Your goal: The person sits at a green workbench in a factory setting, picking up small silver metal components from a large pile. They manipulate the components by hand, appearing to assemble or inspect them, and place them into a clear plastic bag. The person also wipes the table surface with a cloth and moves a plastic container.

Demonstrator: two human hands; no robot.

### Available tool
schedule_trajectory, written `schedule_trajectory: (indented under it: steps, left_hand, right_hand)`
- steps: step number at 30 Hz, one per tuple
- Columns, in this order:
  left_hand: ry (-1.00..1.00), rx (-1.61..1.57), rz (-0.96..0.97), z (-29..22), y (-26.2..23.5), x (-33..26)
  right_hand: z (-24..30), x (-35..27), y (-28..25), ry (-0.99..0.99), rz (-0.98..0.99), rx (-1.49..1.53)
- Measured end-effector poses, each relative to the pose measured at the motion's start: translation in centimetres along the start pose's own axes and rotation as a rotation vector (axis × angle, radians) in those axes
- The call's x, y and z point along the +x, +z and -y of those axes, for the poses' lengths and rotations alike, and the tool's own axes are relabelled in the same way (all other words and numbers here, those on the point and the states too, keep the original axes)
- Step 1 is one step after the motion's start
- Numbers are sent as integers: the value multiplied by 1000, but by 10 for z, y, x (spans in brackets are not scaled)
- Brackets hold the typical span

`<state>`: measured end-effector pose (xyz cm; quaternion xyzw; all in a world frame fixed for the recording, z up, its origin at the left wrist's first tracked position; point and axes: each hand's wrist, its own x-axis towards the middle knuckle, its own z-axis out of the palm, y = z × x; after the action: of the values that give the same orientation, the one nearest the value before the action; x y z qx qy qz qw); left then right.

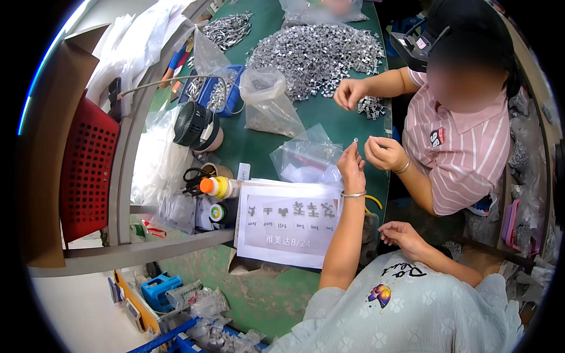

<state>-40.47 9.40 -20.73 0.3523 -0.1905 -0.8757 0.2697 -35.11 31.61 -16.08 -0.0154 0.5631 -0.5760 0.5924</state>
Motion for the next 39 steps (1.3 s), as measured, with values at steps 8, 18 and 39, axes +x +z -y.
schedule_trajectory:
  steps: [8, 18, 39]
  left_hand:
    - [-95, -181, 76, -2, 1, 0]
    - [-60, -260, 111, 21, -18, 23]
    - [-51, -314, 216, 19, 7, 40]
  right_hand:
    - [1, 1, -2, 4, 5, -2]
    - [-8, 3, -10, 13, -5, 1]
    - [-6, 4, -25, 20, -75, -1]
